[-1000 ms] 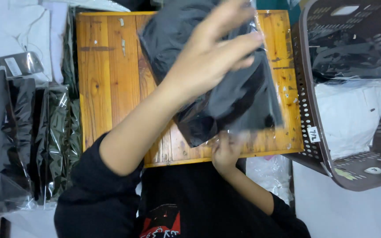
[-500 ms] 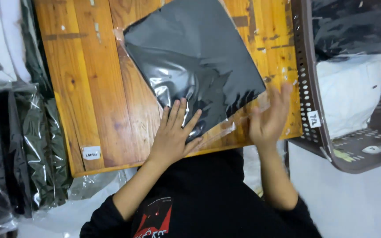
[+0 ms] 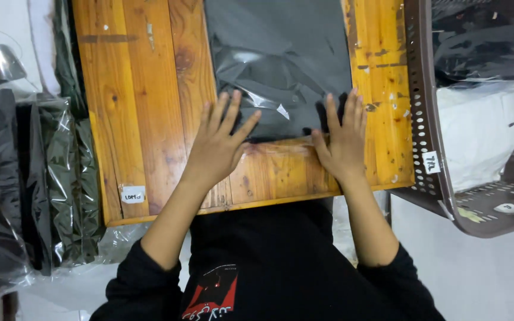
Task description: Packaging folded shirts into plastic bags and sealing them at a packing station.
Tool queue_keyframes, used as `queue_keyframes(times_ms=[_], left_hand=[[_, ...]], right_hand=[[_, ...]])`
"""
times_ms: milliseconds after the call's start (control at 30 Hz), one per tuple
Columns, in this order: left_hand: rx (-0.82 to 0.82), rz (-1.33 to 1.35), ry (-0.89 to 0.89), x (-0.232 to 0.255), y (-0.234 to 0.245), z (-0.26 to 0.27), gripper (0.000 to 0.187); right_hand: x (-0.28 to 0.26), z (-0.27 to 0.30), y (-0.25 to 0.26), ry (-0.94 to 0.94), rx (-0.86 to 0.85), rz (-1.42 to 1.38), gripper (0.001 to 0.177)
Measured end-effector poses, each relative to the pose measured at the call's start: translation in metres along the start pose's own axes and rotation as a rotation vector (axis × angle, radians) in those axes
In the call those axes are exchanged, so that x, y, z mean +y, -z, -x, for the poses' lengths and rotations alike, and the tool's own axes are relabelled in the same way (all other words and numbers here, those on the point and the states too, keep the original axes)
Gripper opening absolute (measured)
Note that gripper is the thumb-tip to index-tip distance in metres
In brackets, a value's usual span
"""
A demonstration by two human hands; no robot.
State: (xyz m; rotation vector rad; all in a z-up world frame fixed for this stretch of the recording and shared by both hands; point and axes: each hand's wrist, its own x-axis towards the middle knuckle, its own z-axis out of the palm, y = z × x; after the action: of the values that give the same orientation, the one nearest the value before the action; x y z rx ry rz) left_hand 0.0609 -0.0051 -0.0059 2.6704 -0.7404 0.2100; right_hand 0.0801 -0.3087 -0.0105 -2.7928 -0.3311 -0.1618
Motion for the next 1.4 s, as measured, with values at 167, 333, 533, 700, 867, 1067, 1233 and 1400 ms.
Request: queue_keyframes(times_ms=[167, 333, 533, 700, 867, 1067, 1233, 1400], left_hand=[[-0.047, 0.022, 0.129, 0.011, 0.005, 0.059, 0.052], [-0.05, 0.033, 0.192, 0.028, 0.013, 0.09, 0.053], [0.125, 0.108, 0.198, 0.028, 0.001, 0.1, 0.053], [0.329, 0.183, 0.257, 0.02, -0.011, 0.104, 0.046], [0.254, 0.123, 0.242, 0.025, 0.005, 0.095, 0.045], [0.308, 0.145, 0.239, 0.023, -0.001, 0.099, 0.043], [0.299, 0.149, 0.251, 0.024, -0.001, 0.1, 0.047], [0.237, 0.08, 0.273, 0.022, 0.004, 0.09, 0.06]], right_hand=[[0.0, 0.037, 0.013, -0.055, -0.107, 0.164, 0.064], [0.006, 0.043, 0.023, -0.106, -0.1, 0.05, 0.069], [0.017, 0.05, 0.005, 0.027, 0.197, 0.026, 0.073], [-0.035, 0.054, -0.032, 0.295, 0.557, 0.053, 0.042], [-0.12, 0.037, -0.059, 0.513, 0.266, -0.301, 0.028], [-0.148, 0.023, -0.07, 0.516, 0.168, -0.184, 0.036], [-0.153, 0.021, -0.067, 0.6, 0.211, -0.15, 0.037], [-0.155, 0.02, -0.065, 0.649, 0.262, -0.101, 0.034]])
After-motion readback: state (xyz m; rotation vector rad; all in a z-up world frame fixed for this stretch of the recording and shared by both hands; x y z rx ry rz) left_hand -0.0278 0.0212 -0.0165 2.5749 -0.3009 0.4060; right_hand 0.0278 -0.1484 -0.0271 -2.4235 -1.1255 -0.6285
